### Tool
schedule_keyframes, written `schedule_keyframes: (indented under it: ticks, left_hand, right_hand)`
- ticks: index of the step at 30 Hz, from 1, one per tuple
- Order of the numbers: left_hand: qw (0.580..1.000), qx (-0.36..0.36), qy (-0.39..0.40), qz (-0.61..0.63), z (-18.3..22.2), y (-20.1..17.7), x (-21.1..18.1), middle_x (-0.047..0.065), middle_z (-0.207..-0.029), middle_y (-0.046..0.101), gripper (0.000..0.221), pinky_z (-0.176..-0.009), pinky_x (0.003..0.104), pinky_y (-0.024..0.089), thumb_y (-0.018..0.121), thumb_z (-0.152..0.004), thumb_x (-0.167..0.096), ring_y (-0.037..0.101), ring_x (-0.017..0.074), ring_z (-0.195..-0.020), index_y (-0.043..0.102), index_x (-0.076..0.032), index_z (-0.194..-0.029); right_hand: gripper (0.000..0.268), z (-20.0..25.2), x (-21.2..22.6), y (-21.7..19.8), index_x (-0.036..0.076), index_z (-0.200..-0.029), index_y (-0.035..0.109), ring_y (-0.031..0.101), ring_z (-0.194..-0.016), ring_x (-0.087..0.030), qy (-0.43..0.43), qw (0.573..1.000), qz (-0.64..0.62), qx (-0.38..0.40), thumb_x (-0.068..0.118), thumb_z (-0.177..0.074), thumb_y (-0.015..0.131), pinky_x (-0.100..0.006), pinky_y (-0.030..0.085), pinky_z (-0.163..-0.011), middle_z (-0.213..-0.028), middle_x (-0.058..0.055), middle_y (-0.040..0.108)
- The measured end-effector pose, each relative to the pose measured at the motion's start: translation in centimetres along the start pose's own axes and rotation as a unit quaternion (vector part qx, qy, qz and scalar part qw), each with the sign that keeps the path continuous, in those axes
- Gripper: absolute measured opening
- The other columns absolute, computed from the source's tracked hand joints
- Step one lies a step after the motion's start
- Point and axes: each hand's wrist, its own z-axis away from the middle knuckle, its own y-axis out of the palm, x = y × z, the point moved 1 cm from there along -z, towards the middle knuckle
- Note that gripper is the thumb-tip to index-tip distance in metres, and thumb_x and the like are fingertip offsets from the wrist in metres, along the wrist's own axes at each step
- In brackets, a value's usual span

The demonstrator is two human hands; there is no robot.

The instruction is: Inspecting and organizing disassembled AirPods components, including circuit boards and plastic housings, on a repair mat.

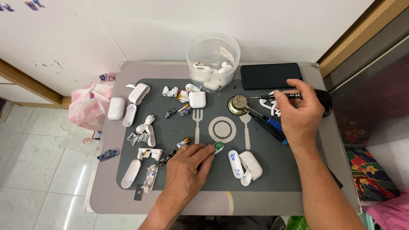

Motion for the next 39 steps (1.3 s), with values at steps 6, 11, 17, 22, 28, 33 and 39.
schedule_keyframes:
  ticks: [6,11,17,22,28,33,39]
  left_hand:
    - [1.0,0.007,-0.006,-0.002,0.0,0.1,0.1,0.005,-0.103,0.076,0.018,-0.073,0.038,0.057,0.073,-0.095,-0.018,0.067,0.0241,-0.082,0.077,-0.014,-0.112]
    - [1.0,0.006,-0.005,0.001,-0.1,0.0,0.0,0.006,-0.104,0.077,0.018,-0.073,0.038,0.058,0.074,-0.094,-0.018,0.069,0.0238,-0.083,0.077,-0.014,-0.111]
    - [1.0,0.015,-0.018,0.001,0.2,0.2,0.3,0.006,-0.106,0.077,0.02,-0.076,0.039,0.058,0.073,-0.094,-0.02,0.07,0.0244,-0.086,0.077,-0.015,-0.113]
    - [1.0,0.008,-0.018,0.002,0.2,0.1,0.3,0.005,-0.105,0.077,0.02,-0.075,0.039,0.057,0.074,-0.094,-0.02,0.068,0.0247,-0.084,0.078,-0.016,-0.113]
    - [1.0,0.002,0.003,0.022,0.2,-0.2,0.1,0.009,-0.104,0.076,0.018,-0.074,0.041,0.056,0.072,-0.097,-0.017,0.071,0.0275,-0.086,0.077,-0.011,-0.113]
    - [1.0,-0.012,-0.001,0.028,0.2,-0.1,0.3,0.006,-0.103,0.075,0.016,-0.076,0.036,0.055,0.074,-0.097,-0.017,0.068,0.0237,-0.08,0.077,-0.013,-0.112]
    - [0.999,0.003,-0.009,0.04,0.1,-0.1,0.3,0.008,-0.104,0.076,0.018,-0.078,0.038,0.057,0.073,-0.097,-0.017,0.07,0.0245,-0.083,0.076,-0.012,-0.114]
  right_hand:
    - [0.029,0.1,1.0,0.4,0.008,-0.124,0.068,0.068,-0.066,-0.016,0.044,0.999,-0.007,0.006,0.009,-0.097,0.076,-0.026,0.056,-0.058,-0.097,-0.006,0.068]
    - [0.028,0.2,0.6,0.2,0.006,-0.124,0.068,0.067,-0.064,-0.014,0.029,0.999,-0.02,0.003,0.006,-0.097,0.076,-0.026,0.057,-0.059,-0.09,-0.006,0.069]
    - [0.031,0.0,1.3,-0.3,0.008,-0.126,0.066,0.068,-0.064,-0.012,0.087,0.994,-0.069,-0.003,0.01,-0.096,0.076,-0.024,0.052,-0.056,-0.083,-0.006,0.07]
    - [0.032,0.5,1.9,-0.6,0.007,-0.127,0.066,0.069,-0.064,-0.012,0.095,0.991,-0.097,0.004,0.008,-0.096,0.074,-0.023,0.054,-0.065,-0.074,-0.003,0.066]
    - [0.034,2.2,2.0,-1.0,0.002,-0.124,0.064,0.063,-0.059,-0.019,0.057,0.98,-0.169,0.084,-0.005,-0.092,0.073,-0.028,0.058,-0.06,-0.084,-0.007,0.066]
    - [0.034,3.3,2.8,-0.9,-0.003,-0.123,0.064,0.068,-0.06,-0.019,-0.044,0.971,-0.097,0.214,-0.009,-0.091,0.073,-0.026,0.061,-0.062,-0.087,-0.013,0.071]
    - [0.038,3.9,3.2,-0.3,-0.001,-0.122,0.066,0.067,-0.056,-0.013,-0.074,0.967,-0.054,0.239,-0.006,-0.087,0.079,-0.018,0.055,-0.053,-0.09,-0.011,0.074]
